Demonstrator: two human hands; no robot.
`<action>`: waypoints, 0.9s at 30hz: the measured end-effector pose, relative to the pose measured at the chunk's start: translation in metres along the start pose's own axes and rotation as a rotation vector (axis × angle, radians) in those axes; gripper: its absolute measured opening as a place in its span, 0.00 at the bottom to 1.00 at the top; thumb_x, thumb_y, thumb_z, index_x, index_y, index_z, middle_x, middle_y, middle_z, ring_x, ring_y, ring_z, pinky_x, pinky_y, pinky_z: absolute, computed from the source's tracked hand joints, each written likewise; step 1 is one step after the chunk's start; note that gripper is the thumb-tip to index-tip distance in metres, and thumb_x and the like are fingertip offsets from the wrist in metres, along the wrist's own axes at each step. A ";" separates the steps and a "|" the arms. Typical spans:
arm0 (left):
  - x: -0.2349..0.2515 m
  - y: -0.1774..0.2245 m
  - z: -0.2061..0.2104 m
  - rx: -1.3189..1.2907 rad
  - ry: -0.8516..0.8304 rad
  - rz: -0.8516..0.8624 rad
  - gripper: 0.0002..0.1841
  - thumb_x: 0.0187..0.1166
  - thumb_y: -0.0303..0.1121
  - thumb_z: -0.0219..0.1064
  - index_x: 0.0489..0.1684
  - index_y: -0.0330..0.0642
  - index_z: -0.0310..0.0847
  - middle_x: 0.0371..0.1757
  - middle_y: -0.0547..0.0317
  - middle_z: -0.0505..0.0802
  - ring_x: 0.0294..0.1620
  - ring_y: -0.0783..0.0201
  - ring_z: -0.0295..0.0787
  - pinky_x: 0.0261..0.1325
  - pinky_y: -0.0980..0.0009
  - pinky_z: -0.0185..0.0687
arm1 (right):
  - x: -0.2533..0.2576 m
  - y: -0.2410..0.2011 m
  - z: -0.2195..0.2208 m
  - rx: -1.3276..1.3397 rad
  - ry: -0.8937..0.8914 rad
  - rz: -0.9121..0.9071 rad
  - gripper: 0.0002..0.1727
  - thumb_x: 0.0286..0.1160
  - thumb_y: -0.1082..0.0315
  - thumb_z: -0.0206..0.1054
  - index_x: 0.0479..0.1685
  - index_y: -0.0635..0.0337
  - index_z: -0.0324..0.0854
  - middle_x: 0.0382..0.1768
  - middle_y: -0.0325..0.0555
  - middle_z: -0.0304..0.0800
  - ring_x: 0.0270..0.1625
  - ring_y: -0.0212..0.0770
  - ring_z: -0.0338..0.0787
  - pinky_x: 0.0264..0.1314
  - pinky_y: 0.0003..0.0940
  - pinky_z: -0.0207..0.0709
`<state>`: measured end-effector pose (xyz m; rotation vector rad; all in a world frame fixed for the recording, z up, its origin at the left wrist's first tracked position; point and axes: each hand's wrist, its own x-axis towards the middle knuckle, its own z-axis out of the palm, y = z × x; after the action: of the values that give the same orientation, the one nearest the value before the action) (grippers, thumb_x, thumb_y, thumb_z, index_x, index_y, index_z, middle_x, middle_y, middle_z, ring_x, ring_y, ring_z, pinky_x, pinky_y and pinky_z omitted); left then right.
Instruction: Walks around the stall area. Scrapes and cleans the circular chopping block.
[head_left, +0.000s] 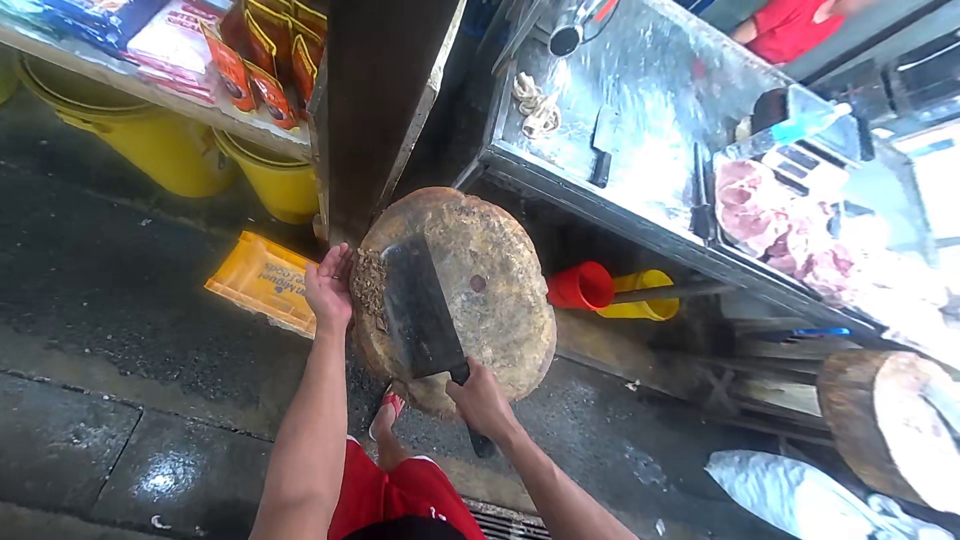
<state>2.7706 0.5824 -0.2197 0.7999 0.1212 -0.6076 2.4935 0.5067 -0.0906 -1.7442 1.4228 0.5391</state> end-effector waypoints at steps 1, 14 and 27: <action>0.000 0.001 0.001 -0.003 0.016 -0.003 0.49 0.88 0.58 0.09 0.77 0.35 0.74 0.78 0.44 0.84 0.77 0.52 0.82 0.80 0.54 0.75 | 0.002 0.009 0.003 0.081 0.000 0.010 0.18 0.67 0.62 0.70 0.56 0.55 0.79 0.25 0.46 0.88 0.20 0.44 0.89 0.26 0.46 0.88; 0.000 0.003 0.015 1.654 -0.662 0.602 0.42 0.88 0.64 0.35 0.87 0.41 0.70 0.94 0.56 0.65 0.98 0.48 0.42 0.97 0.42 0.33 | 0.028 0.085 -0.044 0.282 0.025 0.078 0.17 0.71 0.67 0.71 0.56 0.62 0.78 0.23 0.48 0.86 0.17 0.43 0.86 0.23 0.42 0.86; -0.012 0.034 0.036 1.947 -0.888 0.485 0.47 0.87 0.67 0.38 0.94 0.34 0.52 0.98 0.47 0.51 1.00 0.50 0.34 0.99 0.46 0.33 | 0.048 0.094 -0.071 0.171 0.060 0.046 0.20 0.68 0.63 0.74 0.57 0.61 0.80 0.31 0.52 0.89 0.24 0.47 0.89 0.31 0.49 0.87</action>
<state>2.7755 0.5811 -0.1688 2.1883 -1.6829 -0.4098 2.4065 0.4172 -0.1150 -1.6071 1.5086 0.3804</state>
